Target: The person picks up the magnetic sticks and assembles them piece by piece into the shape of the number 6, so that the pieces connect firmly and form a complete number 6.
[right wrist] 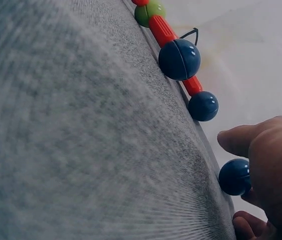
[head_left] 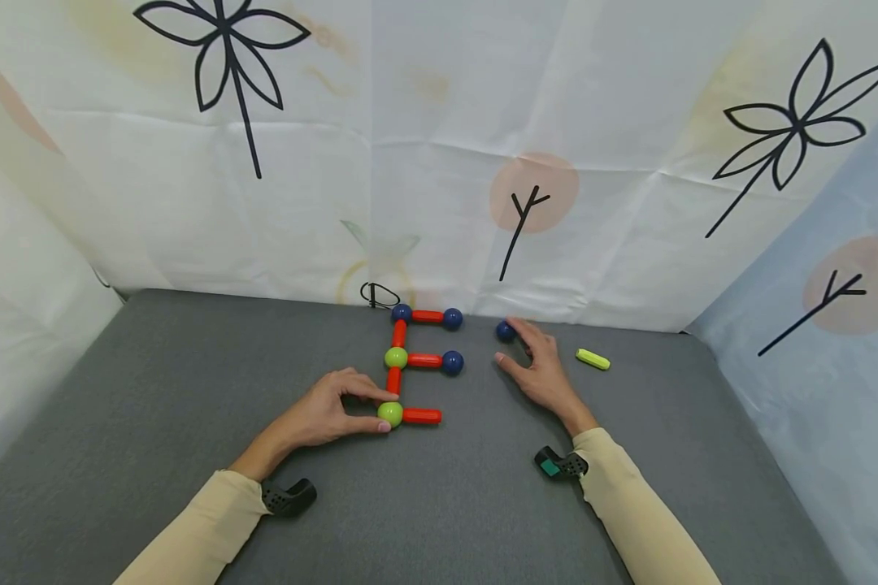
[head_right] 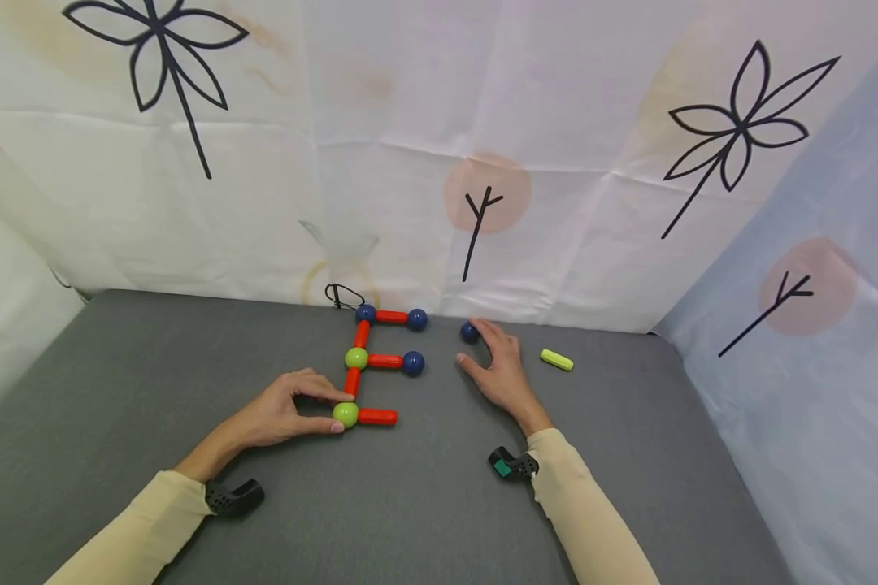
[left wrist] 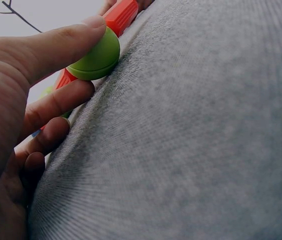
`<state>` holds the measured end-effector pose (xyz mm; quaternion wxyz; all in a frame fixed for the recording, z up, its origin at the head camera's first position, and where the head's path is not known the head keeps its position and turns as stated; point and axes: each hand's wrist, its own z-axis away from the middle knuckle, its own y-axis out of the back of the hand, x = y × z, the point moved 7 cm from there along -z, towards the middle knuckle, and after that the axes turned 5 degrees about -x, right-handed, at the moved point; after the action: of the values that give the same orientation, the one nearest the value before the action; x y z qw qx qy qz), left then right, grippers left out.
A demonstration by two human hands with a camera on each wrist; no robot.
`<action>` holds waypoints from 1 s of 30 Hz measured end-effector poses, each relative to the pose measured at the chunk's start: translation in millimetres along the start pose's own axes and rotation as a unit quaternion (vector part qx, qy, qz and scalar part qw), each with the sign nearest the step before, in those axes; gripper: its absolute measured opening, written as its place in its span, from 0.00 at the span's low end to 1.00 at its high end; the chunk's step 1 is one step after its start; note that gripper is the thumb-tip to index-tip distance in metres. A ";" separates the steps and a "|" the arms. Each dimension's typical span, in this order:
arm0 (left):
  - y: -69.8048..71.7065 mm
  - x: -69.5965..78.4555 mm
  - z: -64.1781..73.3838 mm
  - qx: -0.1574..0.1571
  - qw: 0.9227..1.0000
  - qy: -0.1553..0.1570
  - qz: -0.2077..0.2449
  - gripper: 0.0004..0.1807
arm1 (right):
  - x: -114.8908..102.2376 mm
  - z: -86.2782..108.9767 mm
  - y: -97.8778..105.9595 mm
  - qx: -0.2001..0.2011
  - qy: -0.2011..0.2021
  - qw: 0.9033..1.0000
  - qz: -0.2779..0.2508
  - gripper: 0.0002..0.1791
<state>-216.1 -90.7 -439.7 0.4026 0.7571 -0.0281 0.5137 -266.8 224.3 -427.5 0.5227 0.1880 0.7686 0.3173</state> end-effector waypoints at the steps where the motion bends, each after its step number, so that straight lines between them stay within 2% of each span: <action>1: 0.1 -0.3 0.0 -0.001 1.000 0.001 0.000 0.23 | 0.0 -0.1 -0.1 0.002 -0.001 1.000 0.001 0.35; 11: 0.2 -1.8 -0.5 -0.002 1.000 -0.001 -0.003 0.23 | 2.5 1.0 -0.3 0.016 -0.035 0.999 0.003 0.28; 20: 0.6 -1.3 0.0 0.000 1.000 -0.008 -0.007 0.23 | 1.1 3.3 0.7 0.025 -0.038 0.999 -0.004 0.22; 30: 0.5 -1.3 0.3 0.000 1.000 -0.007 -0.005 0.23 | 1.0 4.8 1.8 0.030 -0.036 0.999 -0.022 0.22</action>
<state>-216.7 -91.7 -440.5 0.4051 0.7609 -0.0267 0.5062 -262.9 227.7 -428.2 0.5512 0.1978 0.7625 0.2750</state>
